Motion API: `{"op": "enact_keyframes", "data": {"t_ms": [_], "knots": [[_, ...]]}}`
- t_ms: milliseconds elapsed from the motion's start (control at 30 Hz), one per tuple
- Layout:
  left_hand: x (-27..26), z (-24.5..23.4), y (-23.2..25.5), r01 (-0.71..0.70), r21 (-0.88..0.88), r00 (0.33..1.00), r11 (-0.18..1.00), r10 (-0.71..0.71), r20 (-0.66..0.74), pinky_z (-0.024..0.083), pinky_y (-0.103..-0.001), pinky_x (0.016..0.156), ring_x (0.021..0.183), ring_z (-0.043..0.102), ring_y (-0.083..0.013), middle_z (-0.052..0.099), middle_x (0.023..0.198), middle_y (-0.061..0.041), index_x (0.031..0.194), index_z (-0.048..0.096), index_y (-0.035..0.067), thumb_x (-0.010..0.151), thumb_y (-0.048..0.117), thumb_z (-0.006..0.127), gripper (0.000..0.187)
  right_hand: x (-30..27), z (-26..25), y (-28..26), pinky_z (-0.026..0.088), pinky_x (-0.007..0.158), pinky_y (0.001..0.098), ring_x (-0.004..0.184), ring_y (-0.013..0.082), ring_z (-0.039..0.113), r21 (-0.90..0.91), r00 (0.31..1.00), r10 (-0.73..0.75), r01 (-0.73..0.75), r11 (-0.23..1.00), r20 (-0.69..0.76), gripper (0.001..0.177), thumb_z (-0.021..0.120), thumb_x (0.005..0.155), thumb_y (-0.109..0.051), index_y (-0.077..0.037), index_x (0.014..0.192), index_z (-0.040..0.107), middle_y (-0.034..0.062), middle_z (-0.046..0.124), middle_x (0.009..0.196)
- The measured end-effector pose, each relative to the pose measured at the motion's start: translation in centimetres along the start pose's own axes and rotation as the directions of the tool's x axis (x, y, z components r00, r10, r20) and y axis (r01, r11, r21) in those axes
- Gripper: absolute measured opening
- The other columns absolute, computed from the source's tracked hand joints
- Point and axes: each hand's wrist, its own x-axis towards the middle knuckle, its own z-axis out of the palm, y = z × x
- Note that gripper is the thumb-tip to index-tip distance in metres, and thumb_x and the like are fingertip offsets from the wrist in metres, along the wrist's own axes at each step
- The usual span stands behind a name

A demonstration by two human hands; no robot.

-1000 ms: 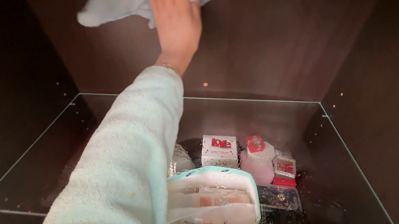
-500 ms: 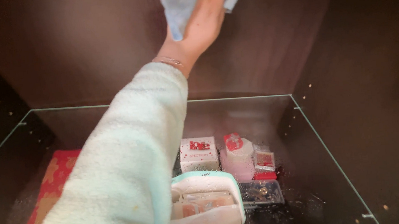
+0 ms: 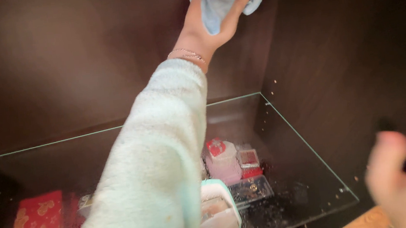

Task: The person wipes the interior surfaces of a dark wooden cabinet with a light blue cloth. They clean the back wall, side walls, and the glass shelf while items such as a red box, a light blue bag, and other small objects remain on the shelf.

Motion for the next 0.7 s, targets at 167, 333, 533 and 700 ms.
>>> {"op": "enact_keyframes", "data": {"t_ms": [167, 333, 533, 700], "knots": [[0.5, -1.9, 1.4, -0.065, -0.313, 0.996, 0.947, 0.04, -0.084, 0.034, -0.037, 0.119, 0.14, 0.041, -0.0236, 0.044, 0.155, -0.011, 0.171, 0.02, 0.008, 0.101, 0.03, 0.061, 0.083, 3.8, -3.3, -6.8, 0.002, 0.124, 0.06, 0.149, 0.0449, 0.051, 0.156, 0.854, -0.505, 0.52, 0.84, -0.124, 0.05, 0.057, 0.105, -0.029, -0.009, 0.149, 0.07, 0.0226, 0.064, 0.158], [-0.1, -4.4, 3.2, -0.218, -0.698, 0.975, 0.682, 0.117, -0.191, 0.041, -0.034, 0.103, 0.121, 0.051, -0.0221, 0.054, 0.137, -0.007, 0.169, 0.011, 0.016, 0.095, 0.026, 0.056, 0.087, 4.6, -5.2, -9.0, 0.045, 0.116, 0.0527, 0.137, 0.0367, 0.062, 0.298, 0.843, -0.51, 0.538, 0.789, -0.17, 0.034, 0.062, 0.1, -0.008, -0.008, 0.132, 0.072, 0.0144, 0.068, 0.142], [0.1, -5.9, 6.8, -0.359, -0.905, 0.931, 0.23, 0.159, -0.328, 0.048, -0.031, 0.087, 0.102, 0.061, -0.0205, 0.065, 0.119, -0.004, 0.168, 0.001, 0.023, 0.09, 0.021, 0.051, 0.093, 3.5, -4.9, -8.4, 0.046, 0.116, 0.0507, 0.136, 0.0327, 0.061, 0.315, 0.806, -0.578, 0.585, 0.747, -0.125, 0.033, 0.062, 0.1, -0.009, -0.011, 0.132, 0.07, 0.0106, 0.066, 0.144], [-4.5, -6.2, 5.3, 0.426, -0.38, 0.898, -0.821, 0.433, 0.073, 0.055, -0.043, 0.08, 0.084, 0.07, -0.0308, 0.073, 0.092, -0.012, 0.091, 0.069, 0.007, 0.092, 0.025, 0.058, 0.021, 3.0, -5.2, -7.5, 0.044, 0.111, 0.0496, 0.13, 0.0326, 0.066, 0.308, 0.787, -0.587, 0.615, 0.726, -0.191, 0.029, 0.059, 0.102, -0.005, -0.01, 0.126, 0.075, 0.0105, 0.071, 0.137]]}}
